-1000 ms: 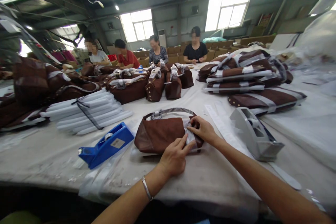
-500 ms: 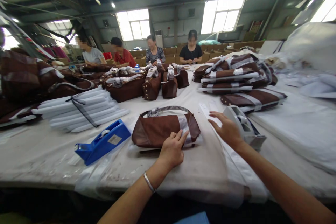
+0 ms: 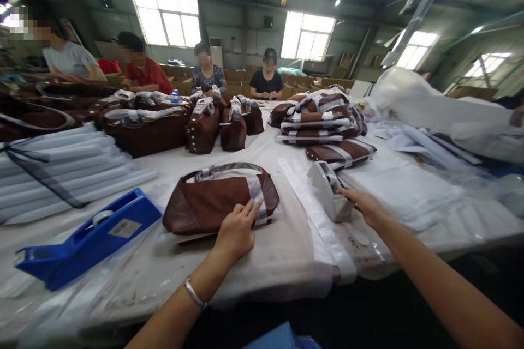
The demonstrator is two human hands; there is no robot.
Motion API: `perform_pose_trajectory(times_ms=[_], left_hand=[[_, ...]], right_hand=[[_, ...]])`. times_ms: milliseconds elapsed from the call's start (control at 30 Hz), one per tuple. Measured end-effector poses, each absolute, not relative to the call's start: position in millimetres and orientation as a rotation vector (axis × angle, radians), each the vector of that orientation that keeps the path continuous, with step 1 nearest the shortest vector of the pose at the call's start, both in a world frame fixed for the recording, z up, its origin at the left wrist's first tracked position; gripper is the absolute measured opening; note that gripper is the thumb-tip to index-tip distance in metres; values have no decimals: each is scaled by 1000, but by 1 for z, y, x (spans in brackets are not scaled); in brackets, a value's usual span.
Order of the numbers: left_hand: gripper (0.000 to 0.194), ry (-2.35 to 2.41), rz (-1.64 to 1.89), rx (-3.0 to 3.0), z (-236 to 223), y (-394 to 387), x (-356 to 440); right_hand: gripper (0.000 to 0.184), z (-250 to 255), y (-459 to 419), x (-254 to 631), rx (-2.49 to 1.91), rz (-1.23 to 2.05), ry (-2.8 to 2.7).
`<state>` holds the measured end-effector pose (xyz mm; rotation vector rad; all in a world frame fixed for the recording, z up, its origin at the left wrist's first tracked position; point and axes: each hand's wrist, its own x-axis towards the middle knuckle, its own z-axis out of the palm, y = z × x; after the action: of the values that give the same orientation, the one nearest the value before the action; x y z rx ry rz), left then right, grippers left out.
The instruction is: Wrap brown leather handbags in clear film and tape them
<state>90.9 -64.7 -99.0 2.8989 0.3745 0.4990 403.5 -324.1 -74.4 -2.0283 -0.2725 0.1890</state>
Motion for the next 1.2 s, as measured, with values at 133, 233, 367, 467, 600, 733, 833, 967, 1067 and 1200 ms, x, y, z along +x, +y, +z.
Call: perform_pose_trajectory(times_ms=[133, 233, 367, 467, 600, 733, 833, 967, 1067, 1200], left_hand=[[95, 384, 506, 2896, -99, -65, 91], [95, 376, 530, 2889, -101, -64, 91], [93, 362, 578, 2885, -104, -63, 91], [92, 347, 607, 2883, -104, -62, 91], [91, 342, 620, 2890, -103, -62, 91], [90, 339, 637, 2895, -102, -62, 91], [90, 332, 635, 2899, -103, -63, 91], [89, 351, 608, 2908, -102, -63, 90], [90, 359, 573, 2905, -100, -63, 90], [92, 377, 515, 2892, -98, -63, 89]], right_hand=[[40, -58, -322, 390, -1872, 72, -203], [35, -43, -333, 365, -1734, 6, -204], [31, -48, -360, 330, -1557, 215, -47], [34, -75, -375, 322, -1607, 338, 11], [38, -107, -379, 336, -1873, 242, -153], [28, -106, -389, 357, -2047, 139, -205], [16, -88, -416, 361, -2292, -73, -454], [37, -50, -439, 355, -2582, -637, -1477], [38, -21, -420, 347, -2399, -855, -1959], [30, 0, -352, 332, -2067, -744, -2259]])
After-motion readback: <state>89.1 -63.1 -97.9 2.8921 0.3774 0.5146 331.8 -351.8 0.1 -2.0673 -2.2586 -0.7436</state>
